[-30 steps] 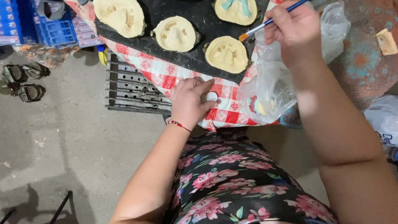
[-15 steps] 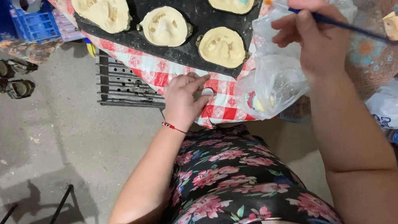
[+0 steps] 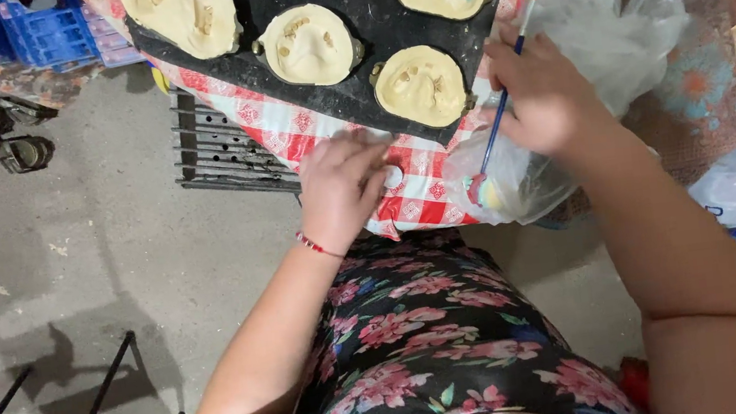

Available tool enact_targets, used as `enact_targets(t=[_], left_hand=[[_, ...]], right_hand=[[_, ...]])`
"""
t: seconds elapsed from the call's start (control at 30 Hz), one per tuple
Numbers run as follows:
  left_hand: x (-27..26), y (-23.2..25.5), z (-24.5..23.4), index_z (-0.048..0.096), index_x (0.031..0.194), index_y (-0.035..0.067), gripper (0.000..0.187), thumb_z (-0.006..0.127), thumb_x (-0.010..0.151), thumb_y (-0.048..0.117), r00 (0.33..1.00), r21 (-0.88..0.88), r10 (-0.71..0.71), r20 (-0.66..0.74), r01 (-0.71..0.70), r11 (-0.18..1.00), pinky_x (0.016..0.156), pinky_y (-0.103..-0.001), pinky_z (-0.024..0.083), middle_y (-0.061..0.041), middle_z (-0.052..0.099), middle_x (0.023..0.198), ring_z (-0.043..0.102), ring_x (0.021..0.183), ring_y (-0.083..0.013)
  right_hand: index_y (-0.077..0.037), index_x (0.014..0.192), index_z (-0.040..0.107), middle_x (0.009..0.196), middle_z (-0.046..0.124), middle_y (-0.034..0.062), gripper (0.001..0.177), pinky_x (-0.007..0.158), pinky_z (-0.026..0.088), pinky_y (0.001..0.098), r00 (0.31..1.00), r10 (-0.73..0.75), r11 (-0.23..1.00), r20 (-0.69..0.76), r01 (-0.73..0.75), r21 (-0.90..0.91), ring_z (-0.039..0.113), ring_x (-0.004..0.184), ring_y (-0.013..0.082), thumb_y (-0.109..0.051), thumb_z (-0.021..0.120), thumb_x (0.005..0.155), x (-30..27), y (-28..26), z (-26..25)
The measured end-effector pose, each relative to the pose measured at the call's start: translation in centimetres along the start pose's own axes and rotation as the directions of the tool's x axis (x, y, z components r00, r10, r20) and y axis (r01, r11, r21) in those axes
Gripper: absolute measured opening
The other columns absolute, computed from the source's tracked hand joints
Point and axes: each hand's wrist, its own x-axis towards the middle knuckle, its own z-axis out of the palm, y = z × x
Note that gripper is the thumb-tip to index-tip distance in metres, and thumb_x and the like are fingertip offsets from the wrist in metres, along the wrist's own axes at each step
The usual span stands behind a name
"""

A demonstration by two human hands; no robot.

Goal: Applying a blue spacer liquid to dental plaster models using a small brush after pouring the liquid from a bottle.

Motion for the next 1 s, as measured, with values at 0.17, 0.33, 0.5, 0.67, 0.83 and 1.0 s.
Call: enact_targets(t=[0.17, 0.33, 0.5, 0.67, 0.83, 1.0], left_hand=[[7.3, 2.0, -0.3, 0.075, 0.122, 0.016, 0.025, 0.079, 0.097, 0.018, 0.982, 0.054, 0.178, -0.055, -0.175, 0.983, 0.083, -0.039, 0.043, -0.001, 0.075, 0.1, 0.059, 0.095, -0.0237], [14.2, 1.4, 3.1, 0.071, 0.079, 0.009, 0.012, 0.075, 0.086, 0.017, 0.914, 0.45, 0.403, 0.044, -0.378, 0.809, 0.072, -0.045, 0.04, -0.005, 0.06, 0.085, 0.05, 0.088, -0.0321], [17.0, 0.3, 4.2, 0.079, 0.084, 0.029, 0.012, 0.068, 0.089, 0.029, 0.892, 0.529, 0.31, 0.328, -0.445, 0.722, 0.083, -0.047, 0.041, 0.001, 0.067, 0.096, 0.056, 0.095, -0.0303], [19.1, 1.0, 3.5, 0.082, 0.097, 0.032, 0.017, 0.068, 0.092, 0.039, 0.785, 0.535, 0.114, 0.609, -0.513, 0.671, 0.095, -0.048, 0.039, 0.0, 0.069, 0.114, 0.059, 0.109, -0.0299], [20.4, 1.7, 3.3, 0.078, 0.108, 0.042, 0.021, 0.062, 0.094, 0.038, 0.65, 0.494, 0.002, 0.76, -0.58, 0.648, 0.101, -0.051, 0.035, -0.002, 0.062, 0.126, 0.054, 0.121, -0.0297], [21.6, 3.2, 2.3, 0.074, 0.114, 0.045, 0.033, 0.076, 0.081, 0.044, 0.517, 0.451, -0.057, 0.854, -0.679, 0.579, 0.107, -0.049, 0.036, 0.002, 0.057, 0.139, 0.051, 0.13, -0.0283]], right_hand=[[-0.006, 0.096, 0.045, 0.143, 0.053, 0.0351, 0.035, 0.106, 0.038, 0.0551, 0.999, 0.046, 0.998, -0.024, -0.047, -0.05, 0.052, 0.131, 0.0486, -0.011, 0.076, 0.081, -0.8, -0.4, 0.0], [0.019, 0.145, 0.043, 0.104, 0.06, 0.0228, 0.063, 0.111, 0.04, 0.0538, 0.972, -0.069, 0.983, -0.225, 0.105, 0.151, 0.043, 0.139, 0.0505, -0.002, 0.063, 0.088, -1.0, -0.4, -0.6], [0.005, 0.12, 0.047, 0.117, 0.062, 0.0172, 0.03, 0.113, 0.046, 0.0522, 0.953, -0.018, 0.989, -0.302, 0.061, 0.132, 0.048, 0.146, 0.0458, -0.001, 0.066, 0.098, -2.4, -0.4, 0.3], [-0.001, 0.098, 0.046, 0.148, 0.06, 0.026, 0.019, 0.11, 0.044, 0.0533, 0.928, -0.048, 0.981, -0.369, 0.112, 0.155, 0.048, 0.143, 0.0482, 0.002, 0.064, 0.099, -2.8, -1.1, -0.3], [-0.003, 0.098, 0.043, 0.142, 0.065, 0.0272, 0.022, 0.105, 0.049, 0.0539, 0.91, -0.059, 0.979, -0.41, 0.133, 0.154, 0.052, 0.142, 0.0485, 0.004, 0.064, 0.099, -3.3, -2.2, -1.2], [-0.001, 0.098, 0.043, 0.137, 0.066, 0.0294, 0.022, 0.112, 0.045, 0.0569, 0.892, -0.092, 0.975, -0.442, 0.172, 0.142, 0.054, 0.137, 0.0496, 0.004, 0.065, 0.1, -3.4, -2.0, -1.2]])
